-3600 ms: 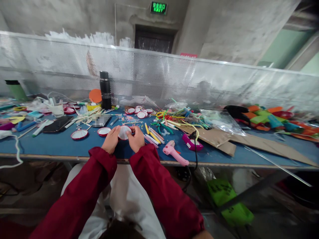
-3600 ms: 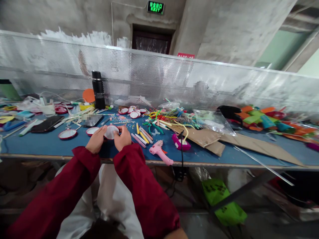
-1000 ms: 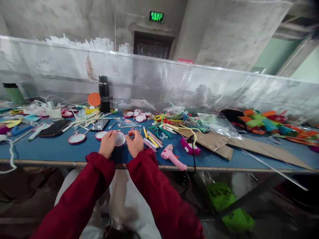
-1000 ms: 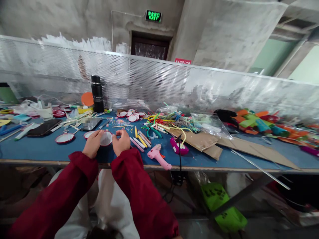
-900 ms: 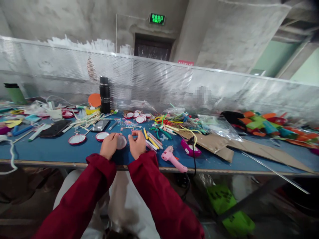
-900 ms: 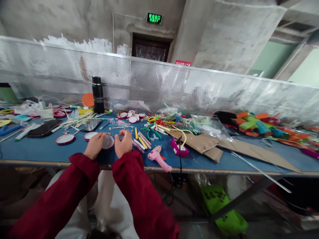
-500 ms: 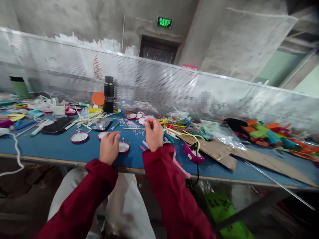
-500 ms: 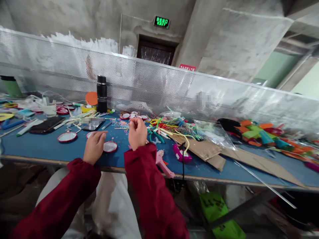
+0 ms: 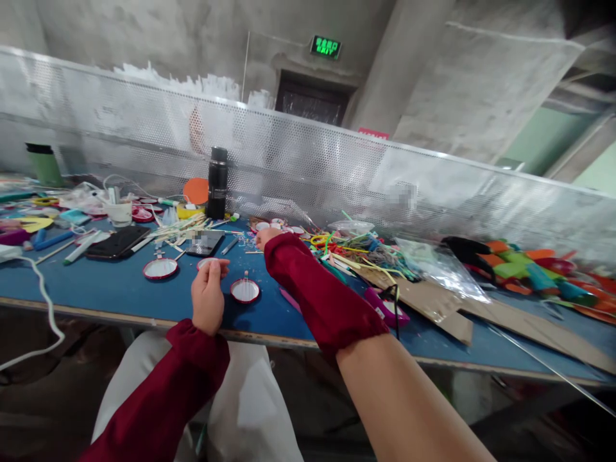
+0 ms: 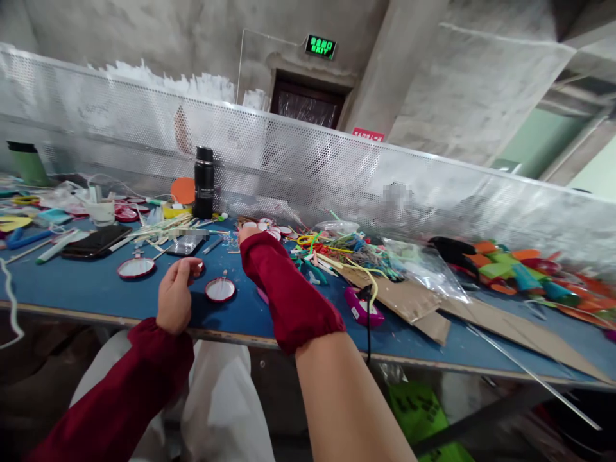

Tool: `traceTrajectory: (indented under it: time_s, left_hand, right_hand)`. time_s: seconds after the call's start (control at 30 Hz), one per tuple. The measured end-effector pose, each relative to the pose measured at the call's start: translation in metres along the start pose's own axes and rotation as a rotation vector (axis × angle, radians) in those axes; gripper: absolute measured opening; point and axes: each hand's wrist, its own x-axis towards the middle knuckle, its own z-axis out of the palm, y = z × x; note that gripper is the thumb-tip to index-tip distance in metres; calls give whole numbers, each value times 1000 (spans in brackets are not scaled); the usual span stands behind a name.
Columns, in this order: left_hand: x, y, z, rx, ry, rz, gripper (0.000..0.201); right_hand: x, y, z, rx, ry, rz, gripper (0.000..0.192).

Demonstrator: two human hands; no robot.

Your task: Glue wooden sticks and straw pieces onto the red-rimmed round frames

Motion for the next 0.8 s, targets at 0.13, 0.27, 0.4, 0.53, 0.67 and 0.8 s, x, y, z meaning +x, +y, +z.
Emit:
traceTrajectory:
  time_s: [0.13,0.27,0.4,0.53,0.67,0.8]
  left_hand:
    - [-1,1,-1,17,-18,9,40]
    - [-1,2,-1,12,-27,29,39]
    - [-2,4,-2,18,-30,35,37]
    - [-2,1,-2,17,-42,50,35]
    - [-2,-1,-2,30,1,68,35]
    - [-19,23,-5,251,-14,292,31]
  right_hand:
    - [3,-9,28,-80,-139,-14,29]
    - [0,-22,39,-119,-167,-69,30]
    - [10,-34,7,-130,-113,-140,17]
    - [29,-49,-75,-135,35,-222,20]
    - [2,-72,-159,-13,249,-327,41]
    - [-101,-96,-192,199,313,-345,13]
